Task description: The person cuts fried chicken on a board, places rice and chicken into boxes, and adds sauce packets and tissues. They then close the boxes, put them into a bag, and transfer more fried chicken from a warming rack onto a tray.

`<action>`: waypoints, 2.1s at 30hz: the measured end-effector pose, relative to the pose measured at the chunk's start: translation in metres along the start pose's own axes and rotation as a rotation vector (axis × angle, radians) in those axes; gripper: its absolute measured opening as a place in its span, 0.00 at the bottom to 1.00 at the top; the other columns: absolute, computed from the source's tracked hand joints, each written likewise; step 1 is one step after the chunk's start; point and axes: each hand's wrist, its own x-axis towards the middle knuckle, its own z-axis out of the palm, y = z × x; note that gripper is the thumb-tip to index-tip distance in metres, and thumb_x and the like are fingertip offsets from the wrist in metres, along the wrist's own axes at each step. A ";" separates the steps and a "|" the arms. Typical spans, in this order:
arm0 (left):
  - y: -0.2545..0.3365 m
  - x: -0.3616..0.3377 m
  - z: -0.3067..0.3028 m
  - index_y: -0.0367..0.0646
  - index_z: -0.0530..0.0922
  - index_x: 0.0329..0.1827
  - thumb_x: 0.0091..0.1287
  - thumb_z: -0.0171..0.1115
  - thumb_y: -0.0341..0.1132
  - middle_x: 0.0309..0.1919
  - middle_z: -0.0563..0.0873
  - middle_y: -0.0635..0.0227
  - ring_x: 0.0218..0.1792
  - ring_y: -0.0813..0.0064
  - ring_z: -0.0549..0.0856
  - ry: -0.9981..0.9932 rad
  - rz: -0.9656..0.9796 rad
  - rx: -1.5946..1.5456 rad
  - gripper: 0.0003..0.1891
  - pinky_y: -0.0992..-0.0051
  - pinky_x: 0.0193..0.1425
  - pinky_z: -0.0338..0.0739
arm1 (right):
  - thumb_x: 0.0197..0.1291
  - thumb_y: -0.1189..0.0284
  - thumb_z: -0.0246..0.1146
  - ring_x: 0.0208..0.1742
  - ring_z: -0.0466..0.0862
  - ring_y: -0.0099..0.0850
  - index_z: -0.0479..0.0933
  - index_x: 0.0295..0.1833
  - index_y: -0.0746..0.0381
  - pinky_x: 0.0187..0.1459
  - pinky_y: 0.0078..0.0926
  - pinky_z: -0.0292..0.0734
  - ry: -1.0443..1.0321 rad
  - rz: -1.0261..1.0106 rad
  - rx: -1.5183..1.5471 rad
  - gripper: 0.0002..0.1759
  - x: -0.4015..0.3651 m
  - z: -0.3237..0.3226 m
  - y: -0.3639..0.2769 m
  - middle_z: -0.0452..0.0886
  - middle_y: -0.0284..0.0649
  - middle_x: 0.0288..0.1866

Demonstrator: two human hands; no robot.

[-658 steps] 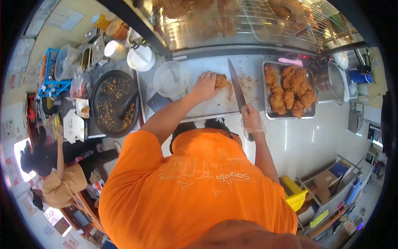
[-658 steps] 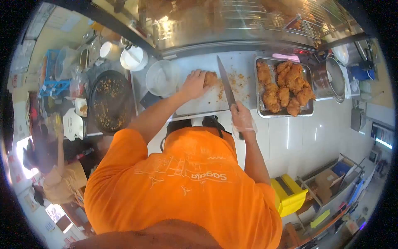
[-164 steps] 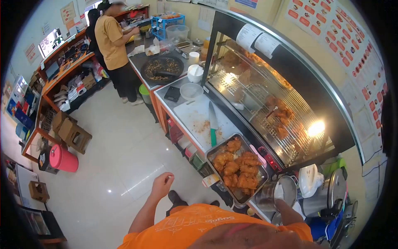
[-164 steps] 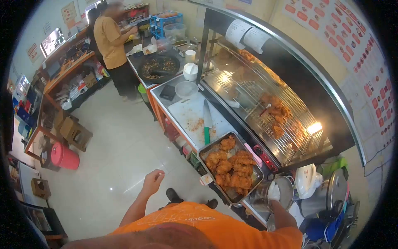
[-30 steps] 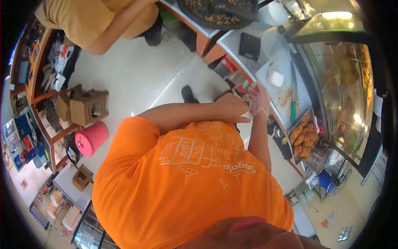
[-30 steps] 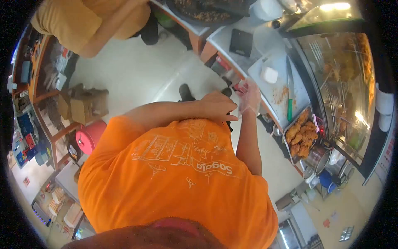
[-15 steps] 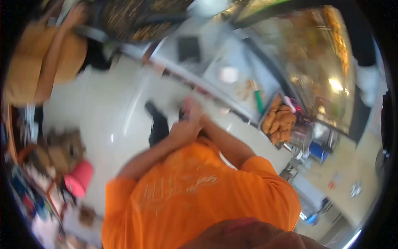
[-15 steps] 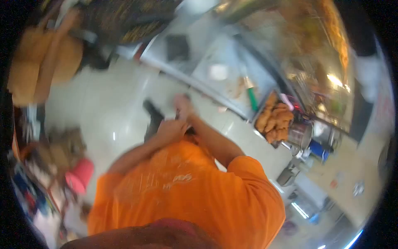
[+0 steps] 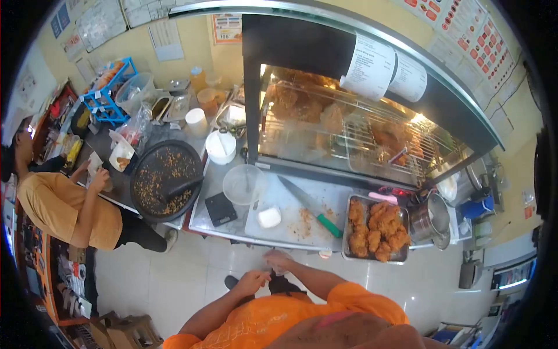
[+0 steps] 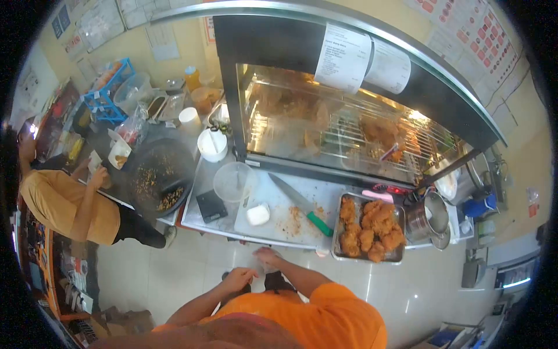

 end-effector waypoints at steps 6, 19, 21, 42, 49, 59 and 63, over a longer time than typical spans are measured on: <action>-0.072 0.027 -0.010 0.39 0.84 0.53 0.75 0.56 0.47 0.38 0.89 0.57 0.40 0.64 0.88 0.146 -0.197 0.047 0.20 0.67 0.50 0.81 | 0.68 0.51 0.61 0.42 0.82 0.31 0.81 0.51 0.64 0.44 0.37 0.78 0.099 -0.214 -0.523 0.25 0.045 0.027 0.104 0.84 0.39 0.38; -0.266 0.172 -0.053 0.35 0.80 0.60 0.72 0.59 0.43 0.63 0.82 0.48 0.64 0.46 0.79 0.495 -0.206 0.161 0.22 0.57 0.70 0.71 | 0.72 0.53 0.57 0.50 0.81 0.32 0.77 0.63 0.62 0.50 0.36 0.78 0.264 0.352 -0.066 0.26 0.126 0.069 0.072 0.82 0.44 0.48; -0.300 0.204 -0.062 0.38 0.76 0.66 0.77 0.48 0.48 0.66 0.79 0.48 0.70 0.47 0.74 0.233 -0.123 0.527 0.26 0.58 0.76 0.66 | 0.72 0.53 0.57 0.49 0.81 0.32 0.77 0.63 0.62 0.49 0.36 0.78 0.297 0.363 -0.050 0.26 0.149 0.075 0.062 0.82 0.44 0.48; -0.334 0.264 -0.097 0.43 0.74 0.70 0.77 0.46 0.49 0.70 0.75 0.52 0.72 0.52 0.71 0.287 -0.226 0.548 0.26 0.58 0.77 0.64 | 0.72 0.55 0.57 0.47 0.82 0.33 0.76 0.63 0.62 0.47 0.37 0.79 0.307 0.395 0.022 0.25 0.206 0.091 0.058 0.83 0.44 0.47; -0.327 0.255 -0.102 0.43 0.74 0.70 0.77 0.47 0.49 0.70 0.75 0.53 0.72 0.53 0.71 0.283 -0.222 0.540 0.26 0.58 0.77 0.64 | 0.72 0.55 0.57 0.46 0.83 0.33 0.75 0.63 0.61 0.46 0.37 0.80 0.293 0.391 0.021 0.25 0.211 0.093 0.049 0.83 0.44 0.46; -0.321 0.252 -0.103 0.43 0.73 0.71 0.76 0.50 0.48 0.70 0.75 0.53 0.72 0.54 0.71 0.282 -0.199 0.540 0.26 0.58 0.77 0.64 | 0.72 0.56 0.56 0.44 0.83 0.34 0.75 0.63 0.61 0.45 0.37 0.80 0.274 0.382 0.003 0.24 0.214 0.089 0.039 0.83 0.44 0.46; -0.312 0.253 -0.102 0.43 0.73 0.71 0.76 0.51 0.48 0.70 0.74 0.53 0.72 0.55 0.71 0.281 -0.180 0.538 0.26 0.58 0.77 0.64 | 0.72 0.56 0.56 0.44 0.83 0.34 0.75 0.63 0.61 0.45 0.37 0.81 0.273 0.379 -0.001 0.24 0.219 0.092 0.030 0.84 0.44 0.45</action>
